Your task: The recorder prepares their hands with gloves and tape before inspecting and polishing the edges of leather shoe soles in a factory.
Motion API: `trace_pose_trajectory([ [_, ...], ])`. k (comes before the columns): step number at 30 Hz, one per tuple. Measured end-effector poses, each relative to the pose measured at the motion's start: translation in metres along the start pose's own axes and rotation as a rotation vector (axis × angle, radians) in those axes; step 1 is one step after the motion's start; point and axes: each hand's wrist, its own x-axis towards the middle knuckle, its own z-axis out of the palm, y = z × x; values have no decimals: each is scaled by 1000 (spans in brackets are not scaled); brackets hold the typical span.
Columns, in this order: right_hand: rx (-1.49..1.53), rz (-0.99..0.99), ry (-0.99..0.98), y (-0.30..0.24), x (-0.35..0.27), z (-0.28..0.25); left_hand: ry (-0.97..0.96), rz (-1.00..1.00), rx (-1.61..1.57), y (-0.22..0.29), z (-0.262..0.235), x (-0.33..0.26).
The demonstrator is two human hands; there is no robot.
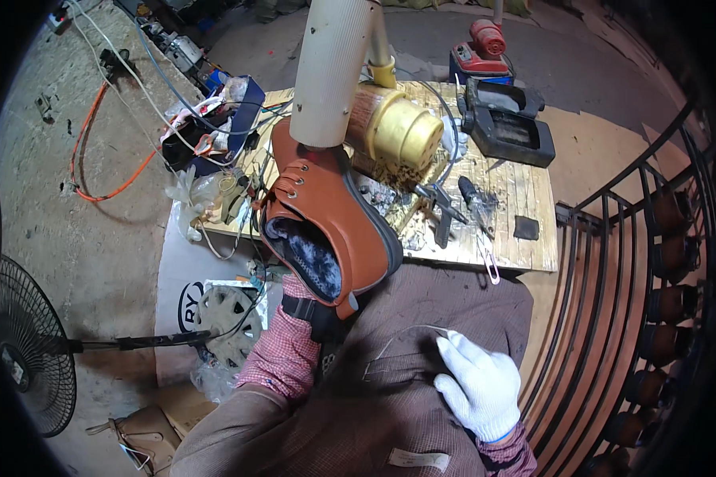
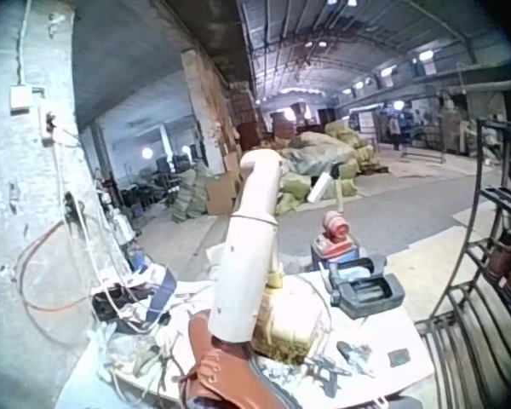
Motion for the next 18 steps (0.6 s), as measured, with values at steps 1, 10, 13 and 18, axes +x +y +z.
trace_pose_trajectory([
  [1, 48, 43, 14, 1, -6, 2, -13, 14, 2, 2, 4, 5],
  [10, -16, 106, 48, 22, -30, 10, -87, 75, -333, 5, 71, -76],
  [13, 8, 63, 35, 23, -22, 12, 137, 188, -16, -15, 115, -88],
  [18, -4, 50, -50, 21, -13, 12, 246, 184, 434, -12, 171, -79],
])
